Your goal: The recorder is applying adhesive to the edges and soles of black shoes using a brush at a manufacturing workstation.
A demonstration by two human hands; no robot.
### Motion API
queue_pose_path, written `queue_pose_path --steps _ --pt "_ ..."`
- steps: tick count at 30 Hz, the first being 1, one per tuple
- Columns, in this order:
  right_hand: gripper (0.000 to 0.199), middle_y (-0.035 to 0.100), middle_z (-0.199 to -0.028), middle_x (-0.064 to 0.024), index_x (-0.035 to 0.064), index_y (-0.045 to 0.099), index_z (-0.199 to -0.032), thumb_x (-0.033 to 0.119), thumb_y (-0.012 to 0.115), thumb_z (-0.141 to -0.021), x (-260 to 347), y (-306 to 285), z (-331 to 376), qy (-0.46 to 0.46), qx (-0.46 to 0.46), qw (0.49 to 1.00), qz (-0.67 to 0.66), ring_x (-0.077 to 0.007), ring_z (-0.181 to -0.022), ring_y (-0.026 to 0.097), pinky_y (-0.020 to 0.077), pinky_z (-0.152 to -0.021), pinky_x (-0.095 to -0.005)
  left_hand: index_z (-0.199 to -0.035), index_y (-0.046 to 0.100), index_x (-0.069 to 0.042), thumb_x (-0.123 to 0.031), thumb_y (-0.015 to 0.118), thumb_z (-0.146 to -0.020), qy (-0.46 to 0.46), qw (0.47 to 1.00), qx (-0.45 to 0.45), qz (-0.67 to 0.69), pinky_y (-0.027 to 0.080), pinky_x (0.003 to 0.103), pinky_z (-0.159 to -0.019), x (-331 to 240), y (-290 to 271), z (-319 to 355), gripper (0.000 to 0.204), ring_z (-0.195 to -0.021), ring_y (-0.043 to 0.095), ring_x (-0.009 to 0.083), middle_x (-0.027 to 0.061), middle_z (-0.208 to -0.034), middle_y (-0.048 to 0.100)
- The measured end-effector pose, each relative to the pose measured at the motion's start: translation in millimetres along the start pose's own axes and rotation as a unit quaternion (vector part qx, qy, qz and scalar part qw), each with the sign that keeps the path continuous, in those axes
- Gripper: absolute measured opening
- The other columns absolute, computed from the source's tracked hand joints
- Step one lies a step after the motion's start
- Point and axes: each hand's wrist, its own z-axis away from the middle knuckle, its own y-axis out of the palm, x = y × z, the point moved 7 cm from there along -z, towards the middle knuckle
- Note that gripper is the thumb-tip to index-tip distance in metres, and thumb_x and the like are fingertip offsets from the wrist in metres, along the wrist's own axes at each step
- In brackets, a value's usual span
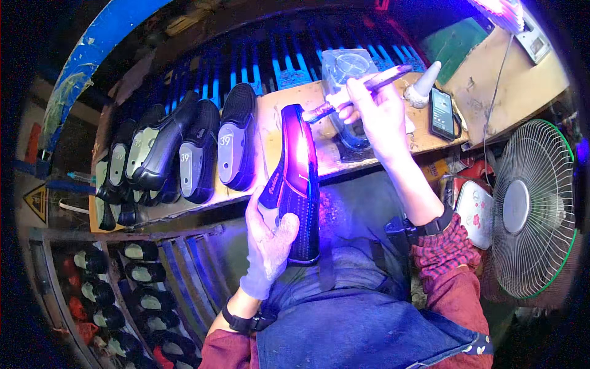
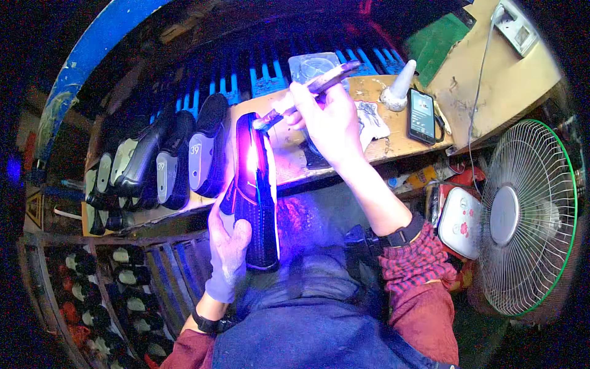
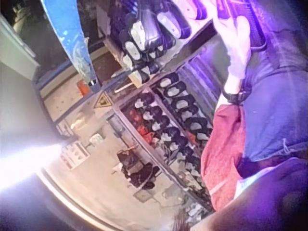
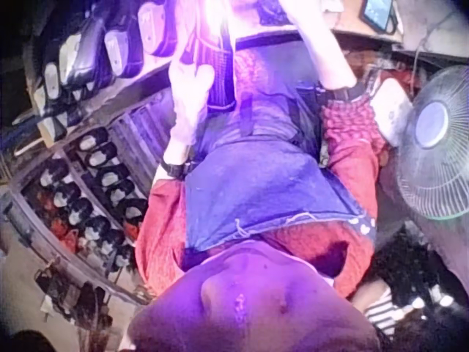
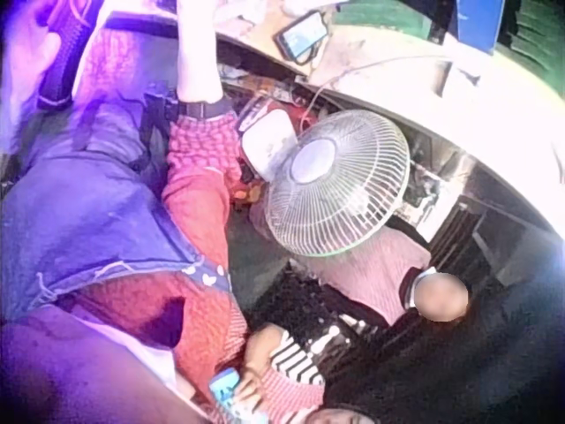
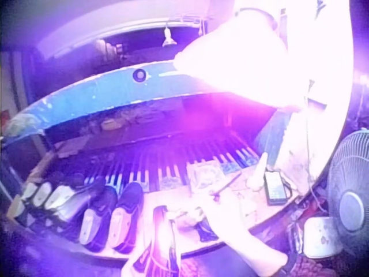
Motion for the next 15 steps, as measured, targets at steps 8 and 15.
queue_pose_path --steps 8,15 --pt "0.012 0.064 -0.078 -0.0033 0.0045 0.055 -0.089 0.007 0.066 -0.091 -4.4 6.8 61.6 0.009 0.105 0.994 0.010 -0.0081 -0.063 0.062 0.0475 -0.054 -0.0239 -0.147 0.023 0.003 -0.010 0.067 -0.092 -0.025 0.999 -0.033 0.026 0.040 0.035 -0.105 5.8 -8.2 -7.4 0.072 -0.120 0.051 0.0176 0.0118 -0.135 0.049" --pt "0.009 0.065 -0.081 -0.0102 0.0055 0.052 -0.096 0.013 0.056 -0.099 -18.6 -43.9 44.1 0.058 -0.006 0.997 -0.053 -0.0128 -0.060 0.061 0.0479 -0.050 -0.0241 -0.118 0.055 0.003 -0.039 0.061 -0.096 -0.093 0.989 0.116 -0.017 0.048 0.026 -0.076 -50.0 -4.4 -118.0 0.048 -0.083 0.056 0.0090 0.0052 -0.099 0.063"
